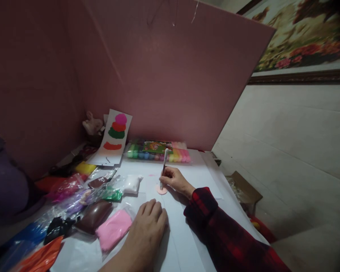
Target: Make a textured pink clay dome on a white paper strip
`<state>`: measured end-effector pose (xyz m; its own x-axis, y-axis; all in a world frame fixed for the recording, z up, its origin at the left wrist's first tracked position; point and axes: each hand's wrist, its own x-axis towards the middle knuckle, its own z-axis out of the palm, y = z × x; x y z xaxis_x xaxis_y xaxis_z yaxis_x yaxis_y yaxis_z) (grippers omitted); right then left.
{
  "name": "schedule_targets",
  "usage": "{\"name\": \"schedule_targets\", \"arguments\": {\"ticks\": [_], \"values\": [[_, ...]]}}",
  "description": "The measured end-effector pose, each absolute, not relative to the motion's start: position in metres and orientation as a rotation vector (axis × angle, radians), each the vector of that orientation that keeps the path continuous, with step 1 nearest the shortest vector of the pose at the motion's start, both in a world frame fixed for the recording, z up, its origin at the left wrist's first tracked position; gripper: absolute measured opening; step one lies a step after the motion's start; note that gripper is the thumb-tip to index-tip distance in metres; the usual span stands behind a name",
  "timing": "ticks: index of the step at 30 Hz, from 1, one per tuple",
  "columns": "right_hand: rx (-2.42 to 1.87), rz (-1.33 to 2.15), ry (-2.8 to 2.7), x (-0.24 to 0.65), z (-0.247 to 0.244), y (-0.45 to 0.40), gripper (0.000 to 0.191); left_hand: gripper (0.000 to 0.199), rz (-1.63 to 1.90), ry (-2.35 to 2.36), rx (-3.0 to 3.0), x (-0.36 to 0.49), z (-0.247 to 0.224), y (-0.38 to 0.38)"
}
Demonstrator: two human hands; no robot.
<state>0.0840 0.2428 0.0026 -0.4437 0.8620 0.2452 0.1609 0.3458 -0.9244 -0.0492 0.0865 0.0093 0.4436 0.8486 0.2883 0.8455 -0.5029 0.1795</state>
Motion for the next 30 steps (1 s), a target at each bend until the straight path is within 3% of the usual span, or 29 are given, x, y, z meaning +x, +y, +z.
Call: {"name": "schedule_targets", "arguments": {"ticks": [20,30], "values": [[-0.873,1.116,-1.661,0.073,-0.013,0.252,0.017,0.025,0.546,1.558,2.656,-0.049,0.009,0.086],[-0.857,1.219,-1.670,0.086,0.005,0.249,0.015,0.024,0.595,1.526,2.638,-0.050,0.008,0.086]]}}
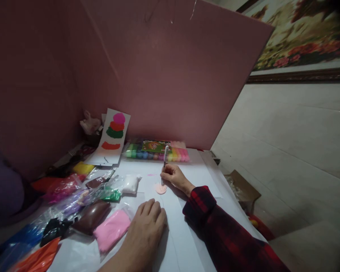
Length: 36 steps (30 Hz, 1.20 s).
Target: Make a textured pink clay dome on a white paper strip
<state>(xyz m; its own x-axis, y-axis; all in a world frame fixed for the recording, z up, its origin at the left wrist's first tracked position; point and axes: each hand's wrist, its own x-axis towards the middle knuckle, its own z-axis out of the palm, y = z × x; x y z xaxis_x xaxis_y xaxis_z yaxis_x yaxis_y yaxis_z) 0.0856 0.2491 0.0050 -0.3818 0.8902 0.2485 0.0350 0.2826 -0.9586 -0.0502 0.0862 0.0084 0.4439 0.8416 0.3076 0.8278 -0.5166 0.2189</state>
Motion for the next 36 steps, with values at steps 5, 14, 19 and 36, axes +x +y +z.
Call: {"name": "schedule_targets", "arguments": {"ticks": [5,14,19,36], "values": [[-0.845,1.289,-1.745,0.089,0.008,0.247,0.012,0.022,0.569,1.546,2.645,-0.049,0.009,0.086],[-0.826,1.267,-1.598,0.076,-0.005,0.248,0.015,0.024,0.482,1.560,2.657,-0.048,0.013,0.086],[-0.834,1.203,-1.530,0.076,-0.001,0.248,0.015,0.024,0.520,1.551,2.642,-0.048,0.011,0.087],[-0.905,1.157,-1.762,0.082,-0.002,0.241,0.012,0.021,0.552,1.543,2.655,-0.049,0.008,0.087]]}}
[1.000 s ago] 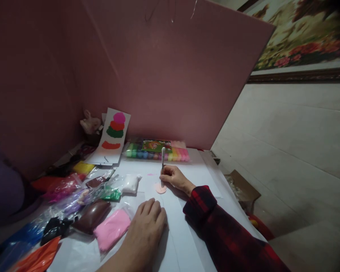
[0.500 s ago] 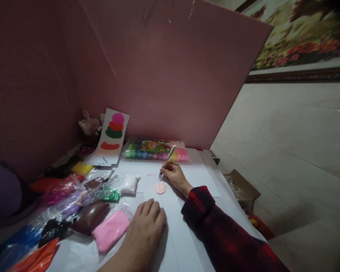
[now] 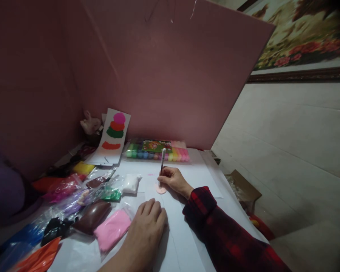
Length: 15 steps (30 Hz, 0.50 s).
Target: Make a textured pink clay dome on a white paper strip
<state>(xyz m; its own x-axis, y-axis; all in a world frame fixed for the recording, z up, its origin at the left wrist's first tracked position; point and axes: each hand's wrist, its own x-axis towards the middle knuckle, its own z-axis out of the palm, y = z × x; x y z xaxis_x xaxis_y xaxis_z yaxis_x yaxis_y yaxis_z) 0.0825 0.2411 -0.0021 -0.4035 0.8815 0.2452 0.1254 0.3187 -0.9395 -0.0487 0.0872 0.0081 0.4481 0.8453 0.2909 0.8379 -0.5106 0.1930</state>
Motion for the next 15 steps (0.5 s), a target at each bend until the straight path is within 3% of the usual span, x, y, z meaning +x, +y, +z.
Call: {"name": "schedule_targets", "arguments": {"ticks": [15], "values": [[-0.955,0.830,-1.683,0.0826,-0.0014,0.2430,0.018,0.020,0.514,1.562,2.657,-0.0486,0.0095,0.0873]]}}
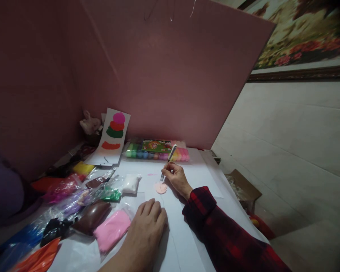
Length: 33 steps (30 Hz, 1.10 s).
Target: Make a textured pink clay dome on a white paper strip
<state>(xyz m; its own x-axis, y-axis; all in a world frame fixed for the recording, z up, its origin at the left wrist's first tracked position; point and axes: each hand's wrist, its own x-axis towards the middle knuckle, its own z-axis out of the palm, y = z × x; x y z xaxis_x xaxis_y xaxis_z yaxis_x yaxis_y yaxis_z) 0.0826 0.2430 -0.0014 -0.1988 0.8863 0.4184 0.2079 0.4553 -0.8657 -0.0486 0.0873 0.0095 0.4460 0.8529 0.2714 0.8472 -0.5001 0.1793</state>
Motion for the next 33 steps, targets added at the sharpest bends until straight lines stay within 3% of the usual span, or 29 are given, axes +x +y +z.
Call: {"name": "schedule_targets", "arguments": {"ticks": [9,19,25,33], "values": [[-0.876,0.986,-1.845,0.077,-0.004,0.237,0.014,0.024,0.471,1.559,2.671,-0.048,0.011,0.087],[-0.815,0.979,-1.742,0.072,-0.008,0.244,0.024,0.026,0.515,1.562,2.652,-0.047,0.011,0.086],[-0.833,0.969,-1.645,0.074,-0.001,0.242,0.017,0.024,0.568,1.542,2.645,-0.048,0.009,0.087],[-0.797,1.257,-1.827,0.083,0.011,0.233,0.014,0.021,0.569,1.528,2.631,-0.050,0.009,0.086]]}}
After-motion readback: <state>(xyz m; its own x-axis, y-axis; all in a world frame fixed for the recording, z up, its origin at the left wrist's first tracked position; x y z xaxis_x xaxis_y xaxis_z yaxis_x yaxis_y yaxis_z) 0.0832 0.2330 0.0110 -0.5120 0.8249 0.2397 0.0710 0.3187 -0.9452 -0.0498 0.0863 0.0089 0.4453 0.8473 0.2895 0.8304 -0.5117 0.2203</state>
